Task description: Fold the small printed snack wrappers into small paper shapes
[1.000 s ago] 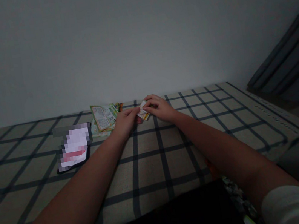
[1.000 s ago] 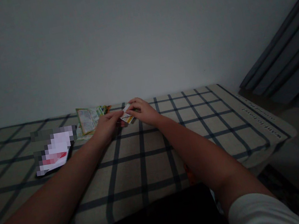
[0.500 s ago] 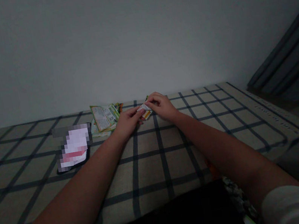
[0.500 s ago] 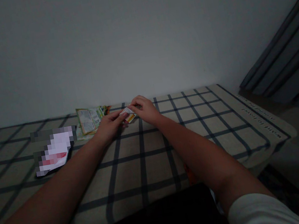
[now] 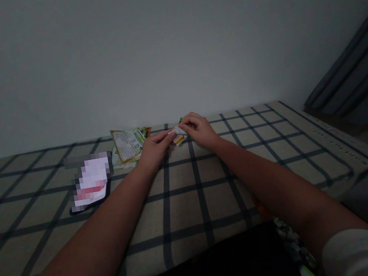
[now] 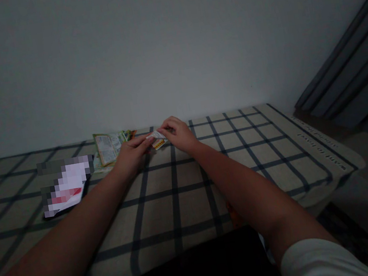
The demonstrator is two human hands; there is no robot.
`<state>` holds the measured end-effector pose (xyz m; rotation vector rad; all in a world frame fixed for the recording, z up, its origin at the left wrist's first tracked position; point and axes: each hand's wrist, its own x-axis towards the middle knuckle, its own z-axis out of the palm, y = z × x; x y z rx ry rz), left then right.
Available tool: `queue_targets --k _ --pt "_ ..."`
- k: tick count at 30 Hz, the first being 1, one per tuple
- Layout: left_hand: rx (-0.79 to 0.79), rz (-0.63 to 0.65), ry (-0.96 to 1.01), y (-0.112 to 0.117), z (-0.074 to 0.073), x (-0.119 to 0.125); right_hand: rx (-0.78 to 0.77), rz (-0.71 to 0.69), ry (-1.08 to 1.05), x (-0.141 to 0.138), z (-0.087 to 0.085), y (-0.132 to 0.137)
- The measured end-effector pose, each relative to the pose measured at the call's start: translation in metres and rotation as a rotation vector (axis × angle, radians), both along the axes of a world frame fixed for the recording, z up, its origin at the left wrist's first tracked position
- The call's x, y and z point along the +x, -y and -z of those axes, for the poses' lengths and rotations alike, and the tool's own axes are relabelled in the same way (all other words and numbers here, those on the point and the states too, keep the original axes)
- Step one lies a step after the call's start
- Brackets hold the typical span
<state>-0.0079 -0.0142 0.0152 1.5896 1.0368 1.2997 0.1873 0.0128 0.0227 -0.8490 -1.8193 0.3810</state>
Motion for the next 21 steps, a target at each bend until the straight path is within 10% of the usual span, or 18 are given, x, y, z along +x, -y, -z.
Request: queue_targets --k 21 --pt "0.226 -0.130 -0.148 0.012 -0.012 0.000 -0.028 -0.021 0.021 -0.003 -0.003 0.006"
